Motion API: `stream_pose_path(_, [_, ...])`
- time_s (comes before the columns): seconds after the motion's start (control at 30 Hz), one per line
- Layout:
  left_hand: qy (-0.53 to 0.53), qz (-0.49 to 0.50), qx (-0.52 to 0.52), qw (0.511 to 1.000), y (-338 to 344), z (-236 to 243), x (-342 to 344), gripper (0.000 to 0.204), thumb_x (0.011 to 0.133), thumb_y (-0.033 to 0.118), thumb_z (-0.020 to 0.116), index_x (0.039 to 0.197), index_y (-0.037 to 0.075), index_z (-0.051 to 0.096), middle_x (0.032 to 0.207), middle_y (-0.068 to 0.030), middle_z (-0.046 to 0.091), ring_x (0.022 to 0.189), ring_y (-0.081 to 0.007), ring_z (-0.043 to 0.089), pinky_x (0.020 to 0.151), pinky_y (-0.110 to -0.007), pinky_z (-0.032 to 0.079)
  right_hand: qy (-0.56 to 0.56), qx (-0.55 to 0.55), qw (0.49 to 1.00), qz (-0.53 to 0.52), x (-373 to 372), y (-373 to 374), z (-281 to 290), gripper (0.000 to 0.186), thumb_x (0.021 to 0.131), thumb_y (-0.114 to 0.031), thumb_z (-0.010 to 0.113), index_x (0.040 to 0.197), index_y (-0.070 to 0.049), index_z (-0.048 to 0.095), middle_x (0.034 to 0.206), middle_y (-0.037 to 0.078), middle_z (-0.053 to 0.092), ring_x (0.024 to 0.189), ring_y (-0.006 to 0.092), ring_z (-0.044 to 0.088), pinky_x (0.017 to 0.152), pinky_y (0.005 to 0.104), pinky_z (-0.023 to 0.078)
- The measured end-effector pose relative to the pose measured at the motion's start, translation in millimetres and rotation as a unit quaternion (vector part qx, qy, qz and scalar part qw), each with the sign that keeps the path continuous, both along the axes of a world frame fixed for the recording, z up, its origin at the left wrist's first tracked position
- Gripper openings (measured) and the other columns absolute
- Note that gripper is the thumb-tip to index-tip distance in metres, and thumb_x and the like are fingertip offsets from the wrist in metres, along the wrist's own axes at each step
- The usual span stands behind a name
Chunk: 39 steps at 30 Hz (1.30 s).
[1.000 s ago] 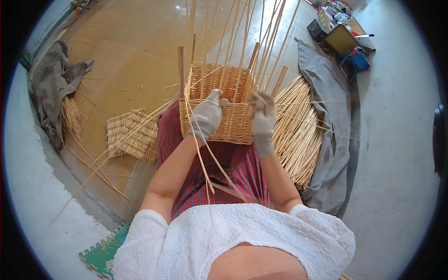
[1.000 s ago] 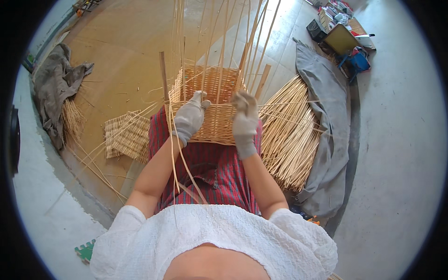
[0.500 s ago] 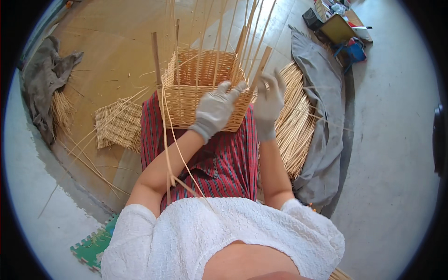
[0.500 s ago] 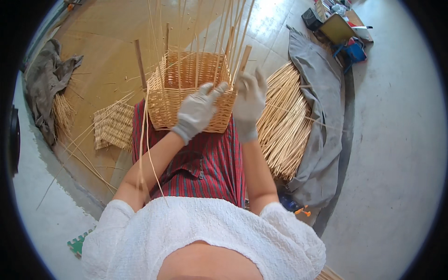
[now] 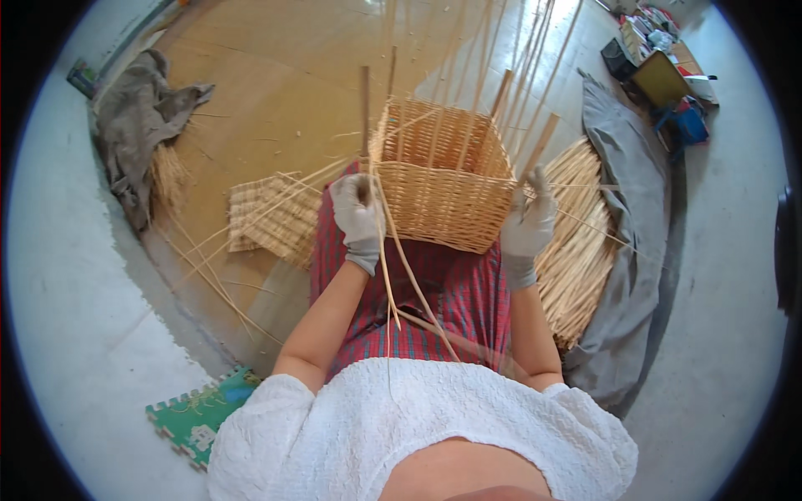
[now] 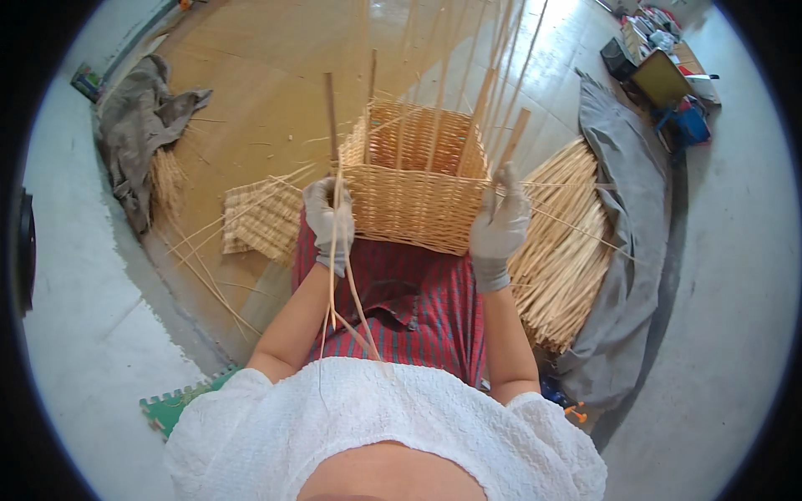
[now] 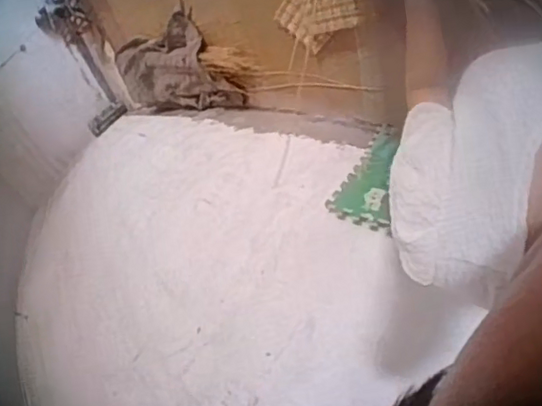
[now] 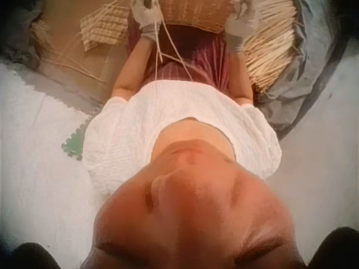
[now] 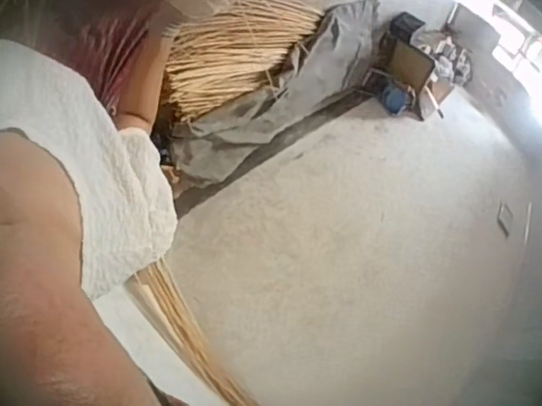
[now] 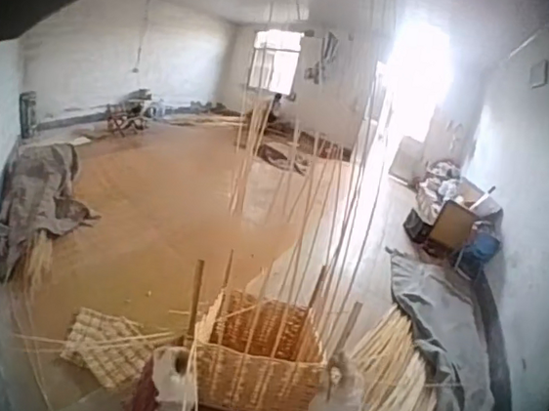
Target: The person weaves a basket using thin wooden strips, sitting on the floor. They interlace the strips through the vertical frame, use pliers to trim excess material, and measure the basket with a ruler.
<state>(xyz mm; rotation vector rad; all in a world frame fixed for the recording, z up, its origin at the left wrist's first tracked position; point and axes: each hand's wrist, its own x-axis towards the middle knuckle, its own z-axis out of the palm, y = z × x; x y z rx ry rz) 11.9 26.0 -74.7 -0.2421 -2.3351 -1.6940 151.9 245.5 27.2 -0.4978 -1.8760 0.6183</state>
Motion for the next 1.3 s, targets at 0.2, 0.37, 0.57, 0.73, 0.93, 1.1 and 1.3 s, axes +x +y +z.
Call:
stream_pose_path(0.2, [-0.076, -0.091, 0.249, 0.961, -1.2, 39.1, -26.2, 0.030, 0.094, -0.001, 0.071, 0.123, -0.001, 0.061, 0.113, -0.0089, 0.071, 0.103, -0.0169, 0.067, 0.089, -0.031, 0.055, -0.186, 0.100, 0.917, 0.338, -31.7, -130.7, 8.9, 0.026, 0.088, -0.020, 0.075, 0.114, -0.019, 0.077, 0.106, 0.005, 0.076, 0.099, 0.0279, 0.070, 0.091, 0.0400, 0.055])
stream_pose_path(0.37, [-0.141, -0.151, 0.311, 0.928, -10.2, 78.6, -3.3, 0.026, 0.096, -0.001, 0.067, 0.120, 0.005, 0.065, 0.107, -0.0046, 0.071, 0.101, -0.0162, 0.067, 0.086, -0.031, 0.057, -0.190, 0.125, 0.894, 0.386, -42.0, -151.8, 40.1, 0.022, 0.085, -0.019, 0.076, 0.106, -0.021, 0.079, 0.104, 0.007, 0.075, 0.096, 0.0284, 0.069, 0.085, 0.0421, 0.055])
stream_pose_path(0.57, [0.147, -0.173, -0.101, 0.969, -40.3, 66.1, 9.7, 0.023, 0.093, 0.006, 0.072, 0.115, 0.009, 0.072, 0.117, -0.0117, 0.072, 0.092, -0.0290, 0.072, 0.077, -0.039, 0.059, -0.029, -0.441, 0.874, 0.203, -43.6, -65.9, -20.7, 0.030, 0.110, -0.025, 0.054, 0.124, -0.004, 0.069, 0.101, 0.005, 0.073, 0.077, 0.0066, 0.064, 0.054, 0.0198, 0.044])
stream_pose_path(0.73, [0.066, -0.149, -0.270, 0.949, 3.8, 101.3, 4.9, 0.057, 0.104, 0.024, 0.055, 0.159, 0.021, 0.039, 0.148, -0.0079, 0.059, 0.084, -0.0324, 0.073, 0.063, -0.044, 0.058, -0.060, -0.434, 0.863, 0.252, -61.2, -56.2, -19.1, 0.025, 0.109, -0.023, 0.057, 0.125, -0.009, 0.069, 0.099, 0.003, 0.075, 0.070, 0.0069, 0.067, 0.057, 0.0206, 0.051])
stream_pose_path(0.93, [-0.018, -0.203, -0.374, 0.905, 33.1, 100.1, -18.1, 0.077, 0.107, 0.039, 0.047, 0.167, 0.029, 0.000, 0.120, -0.0147, 0.066, 0.081, -0.0365, 0.073, 0.063, -0.050, 0.057, -0.119, 0.072, 0.975, 0.173, -90.5, -38.9, -9.5, 0.041, 0.105, -0.023, 0.061, 0.144, -0.012, 0.057, 0.127, 0.014, 0.067, 0.091, 0.0195, 0.072, 0.067, 0.0307, 0.058])
stream_pose_path(1.1, [-0.047, -0.201, -0.382, 0.901, 41.8, 115.6, -20.1, 0.068, 0.108, 0.045, 0.046, 0.166, 0.036, 0.012, 0.114, -0.0165, 0.069, 0.085, -0.0396, 0.073, 0.069, -0.053, 0.057, -0.286, 0.150, 0.946, -0.004, -150.9, -43.6, 59.7, 0.067, 0.106, -0.021, 0.055, 0.166, -0.018, 0.024, 0.132, 0.018, 0.063, 0.086, 0.0180, 0.070, 0.064, 0.0295, 0.056])
stream_pose_path(1.3, [0.026, -0.143, -0.203, 0.968, 33.7, 105.3, -4.7, 0.069, 0.101, 0.029, 0.058, 0.163, 0.033, 0.028, 0.126, -0.0186, 0.065, 0.089, -0.0378, 0.072, 0.074, -0.051, 0.057, 0.051, -0.304, 0.933, 0.185, -33.1, -16.0, -26.3, 0.037, 0.107, -0.012, 0.052, 0.143, -0.004, 0.047, 0.095, 0.013, 0.074, 0.066, 0.0138, 0.060, 0.060, 0.0303, 0.050])
